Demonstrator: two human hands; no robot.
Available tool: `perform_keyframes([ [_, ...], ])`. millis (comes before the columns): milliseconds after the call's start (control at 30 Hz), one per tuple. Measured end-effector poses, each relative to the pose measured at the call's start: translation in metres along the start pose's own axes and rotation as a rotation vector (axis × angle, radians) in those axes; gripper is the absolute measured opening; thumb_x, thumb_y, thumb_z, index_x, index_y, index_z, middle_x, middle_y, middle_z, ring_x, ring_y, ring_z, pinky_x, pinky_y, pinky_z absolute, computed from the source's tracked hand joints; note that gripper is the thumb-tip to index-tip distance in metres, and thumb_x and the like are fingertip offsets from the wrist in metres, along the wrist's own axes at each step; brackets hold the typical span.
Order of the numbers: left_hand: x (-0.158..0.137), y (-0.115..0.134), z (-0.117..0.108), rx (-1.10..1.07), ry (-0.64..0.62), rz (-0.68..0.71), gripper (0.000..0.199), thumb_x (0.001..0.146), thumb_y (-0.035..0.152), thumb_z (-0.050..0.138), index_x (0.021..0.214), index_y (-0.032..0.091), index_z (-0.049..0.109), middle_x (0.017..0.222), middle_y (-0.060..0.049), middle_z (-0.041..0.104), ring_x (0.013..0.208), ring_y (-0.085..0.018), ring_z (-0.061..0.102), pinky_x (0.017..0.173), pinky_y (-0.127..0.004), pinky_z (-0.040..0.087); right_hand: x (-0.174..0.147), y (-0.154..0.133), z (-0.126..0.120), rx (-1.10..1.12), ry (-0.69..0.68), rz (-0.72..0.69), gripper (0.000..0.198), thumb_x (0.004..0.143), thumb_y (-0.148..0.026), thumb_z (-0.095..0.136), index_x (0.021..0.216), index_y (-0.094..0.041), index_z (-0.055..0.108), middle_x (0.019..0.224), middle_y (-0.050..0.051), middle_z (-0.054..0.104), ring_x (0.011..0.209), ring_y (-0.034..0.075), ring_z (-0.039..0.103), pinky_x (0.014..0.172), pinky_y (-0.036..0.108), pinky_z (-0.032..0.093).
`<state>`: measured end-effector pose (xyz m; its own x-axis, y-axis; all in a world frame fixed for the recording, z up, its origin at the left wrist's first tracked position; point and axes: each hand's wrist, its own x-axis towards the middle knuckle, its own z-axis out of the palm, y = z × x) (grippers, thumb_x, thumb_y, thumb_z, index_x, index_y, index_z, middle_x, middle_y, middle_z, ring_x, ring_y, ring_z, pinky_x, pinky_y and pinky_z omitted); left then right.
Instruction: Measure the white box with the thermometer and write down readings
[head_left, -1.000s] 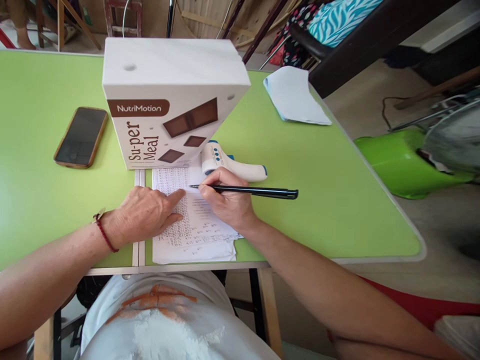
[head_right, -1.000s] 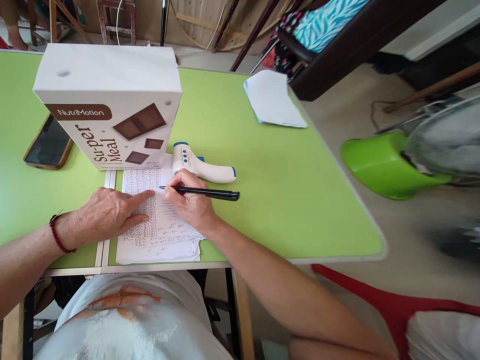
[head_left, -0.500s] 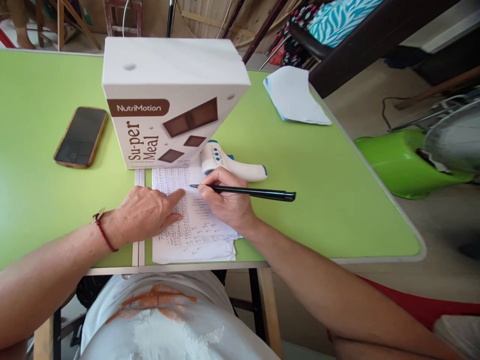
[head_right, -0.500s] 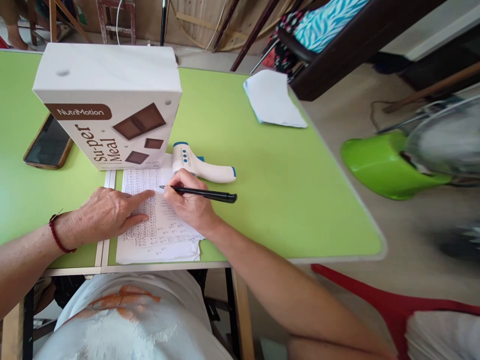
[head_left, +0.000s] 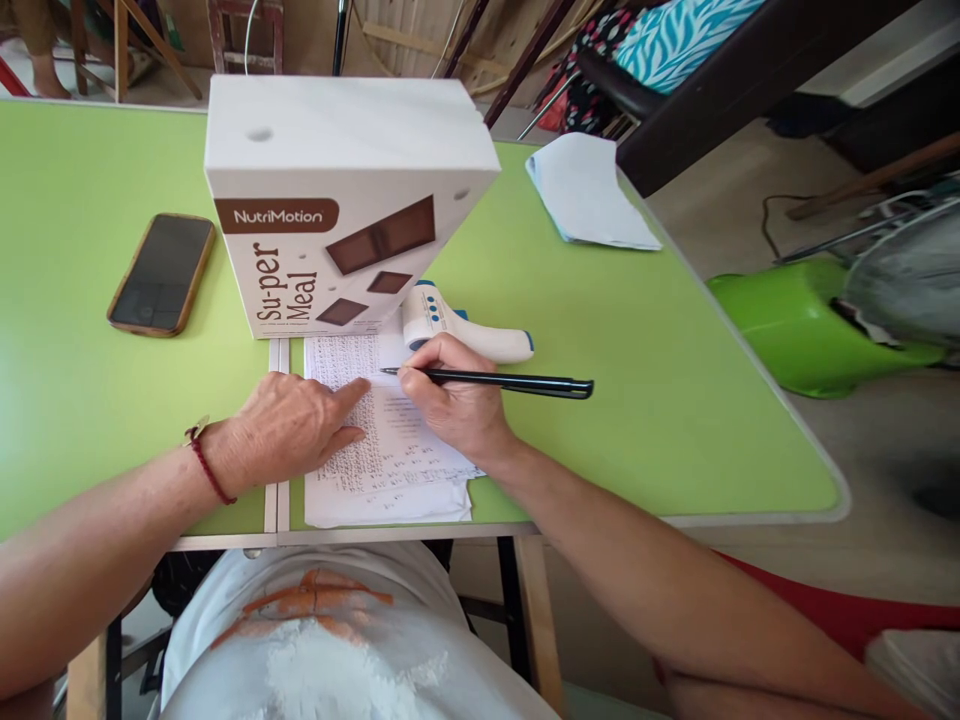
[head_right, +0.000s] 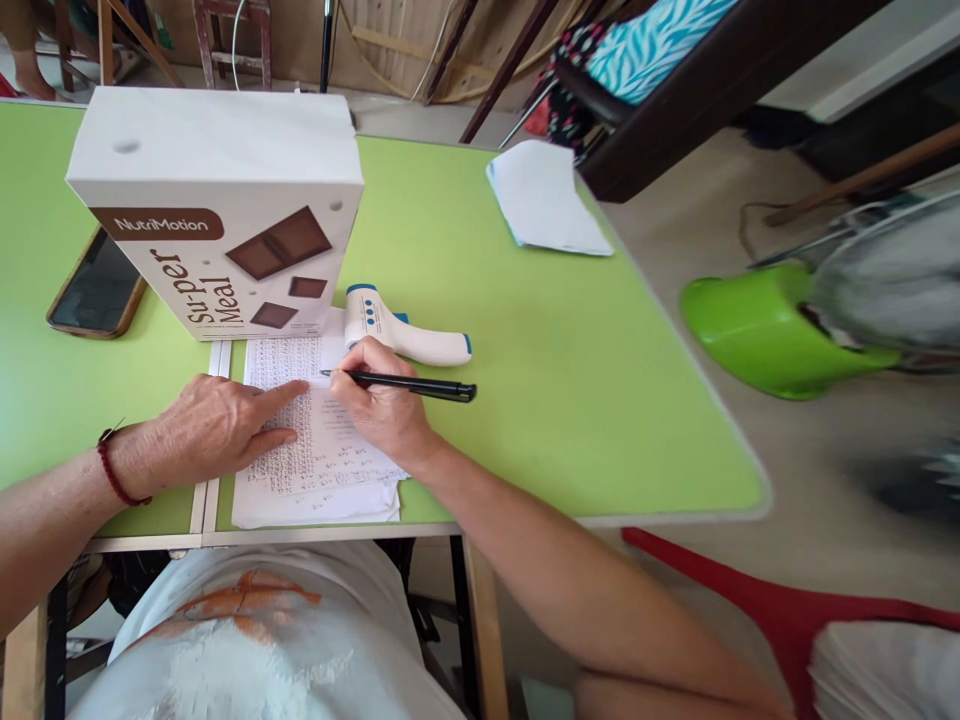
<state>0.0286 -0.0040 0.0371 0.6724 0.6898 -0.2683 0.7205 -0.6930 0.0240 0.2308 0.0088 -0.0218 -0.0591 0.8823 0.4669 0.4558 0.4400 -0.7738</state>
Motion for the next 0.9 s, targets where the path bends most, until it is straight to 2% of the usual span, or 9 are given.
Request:
perform_keyframes([
  [167, -0.0001, -0.0011, 0.0013, 0.001, 0.014, 0.007, 0.043, 0.105, 0.041, 0.052, 0.141, 0.017, 0.051, 0.086, -0.008, 0.077, 0.074, -0.028, 0.075, 0.050, -0.031, 0.034, -0.0002, 0.0007, 0.0003, 0.018, 0.004, -0.016, 0.012, 0.075, -0.019, 0.057, 0.066, -0.025, 0.051, 0.056, -0.006, 0.054, 0.050, 0.011, 0.044, 0.050, 0.027, 0.039],
  [333, 0.0002, -0.0021, 0.0024, -0.006, 0.055, 0.017, 0.038, 0.104, 0.041, 0.055, 0.133, 0.016, 0.055, 0.081, -0.007, 0.076, 0.068, -0.026, 0.073, 0.049, -0.029, 0.032, -0.0003, 0.0006, -0.0002, -0.005, 0.015, 0.002, 0.012, 0.075, -0.018, 0.057, 0.066, -0.025, 0.051, 0.056, -0.006, 0.053, 0.051, 0.012, 0.044, 0.051, 0.027, 0.040],
  [500, 0.0003, -0.0015, 0.0013, -0.010, 0.037, 0.011, 0.039, 0.104, 0.040, 0.055, 0.135, 0.016, 0.055, 0.083, -0.008, 0.077, 0.068, -0.026, 0.073, 0.049, -0.030, 0.032, -0.0007, 0.0003, 0.0003, -0.018, 0.029, -0.007, 0.013, 0.074, -0.018, 0.056, 0.065, -0.025, 0.050, 0.055, -0.006, 0.053, 0.050, 0.012, 0.044, 0.050, 0.027, 0.039],
  [767, -0.0015, -0.0022, 0.0019, -0.025, 0.065, 0.026, 0.041, 0.104, 0.040, 0.055, 0.136, 0.015, 0.054, 0.082, -0.009, 0.076, 0.063, -0.024, 0.070, 0.051, -0.029, 0.036, 0.0005, 0.0006, -0.0009, -0.006, -0.021, -0.004, 0.014, 0.074, -0.018, 0.056, 0.066, -0.025, 0.047, 0.054, -0.007, 0.051, 0.048, 0.011, 0.042, 0.048, 0.026, 0.038],
  [900, -0.0023, -0.0042, 0.0085, -0.014, 0.085, 0.032, 0.042, 0.104, 0.040, 0.054, 0.137, 0.015, 0.055, 0.079, -0.006, 0.075, 0.062, -0.023, 0.069, 0.049, -0.029, 0.034, -0.0023, -0.0017, -0.0023, -0.044, 0.043, -0.056, 0.015, 0.076, -0.020, 0.058, 0.067, -0.026, 0.048, 0.053, -0.008, 0.050, 0.045, 0.011, 0.043, 0.045, 0.027, 0.039],
])
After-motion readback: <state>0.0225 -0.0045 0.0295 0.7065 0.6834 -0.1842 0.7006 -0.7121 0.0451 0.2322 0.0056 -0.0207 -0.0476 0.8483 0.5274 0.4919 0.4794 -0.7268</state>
